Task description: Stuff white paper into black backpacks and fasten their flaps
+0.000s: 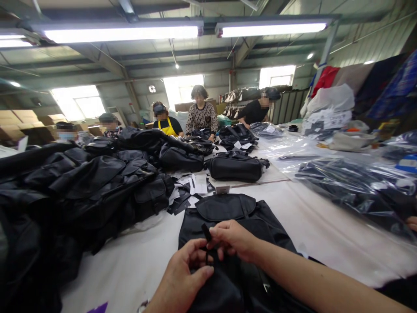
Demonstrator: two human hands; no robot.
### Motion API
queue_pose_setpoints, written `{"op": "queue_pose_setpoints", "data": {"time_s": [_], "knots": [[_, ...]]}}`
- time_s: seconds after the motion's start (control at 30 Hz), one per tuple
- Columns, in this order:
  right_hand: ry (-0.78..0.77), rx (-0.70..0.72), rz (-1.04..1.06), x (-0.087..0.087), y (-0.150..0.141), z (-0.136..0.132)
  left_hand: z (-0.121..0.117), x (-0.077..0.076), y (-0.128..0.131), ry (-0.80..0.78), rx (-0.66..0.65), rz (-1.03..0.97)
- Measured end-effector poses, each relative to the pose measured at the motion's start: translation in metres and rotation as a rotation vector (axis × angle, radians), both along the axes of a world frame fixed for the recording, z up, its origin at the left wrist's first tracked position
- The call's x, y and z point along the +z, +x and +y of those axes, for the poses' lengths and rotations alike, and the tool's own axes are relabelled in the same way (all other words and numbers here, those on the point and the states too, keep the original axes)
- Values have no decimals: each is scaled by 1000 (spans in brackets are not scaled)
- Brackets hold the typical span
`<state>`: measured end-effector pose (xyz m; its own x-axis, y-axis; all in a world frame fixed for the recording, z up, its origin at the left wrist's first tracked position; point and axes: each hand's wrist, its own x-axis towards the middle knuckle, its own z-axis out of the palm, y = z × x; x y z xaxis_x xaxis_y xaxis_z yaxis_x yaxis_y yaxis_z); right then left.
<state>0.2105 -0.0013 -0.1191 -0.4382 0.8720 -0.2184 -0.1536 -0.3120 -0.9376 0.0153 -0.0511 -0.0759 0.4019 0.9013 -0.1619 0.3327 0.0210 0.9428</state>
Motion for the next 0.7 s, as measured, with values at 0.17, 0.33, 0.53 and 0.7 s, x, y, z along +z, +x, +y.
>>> {"op": "queue_pose_setpoints", "data": {"time_s": [0.17, 0.33, 0.53, 0.7], "knots": [[-189, -32, 5, 1, -3, 2, 2, -5, -4, -42, 5, -52], [-161, -147, -9, 0, -6, -2, -1, -5, -4, -32, 5, -91], [-124, -282, 36, -5, -10, 3, -4, -9, -6, -1, 67, -57], [-78, -327, -17, -9, -18, 2, -2, -19, -8, 62, 77, -47]]}}
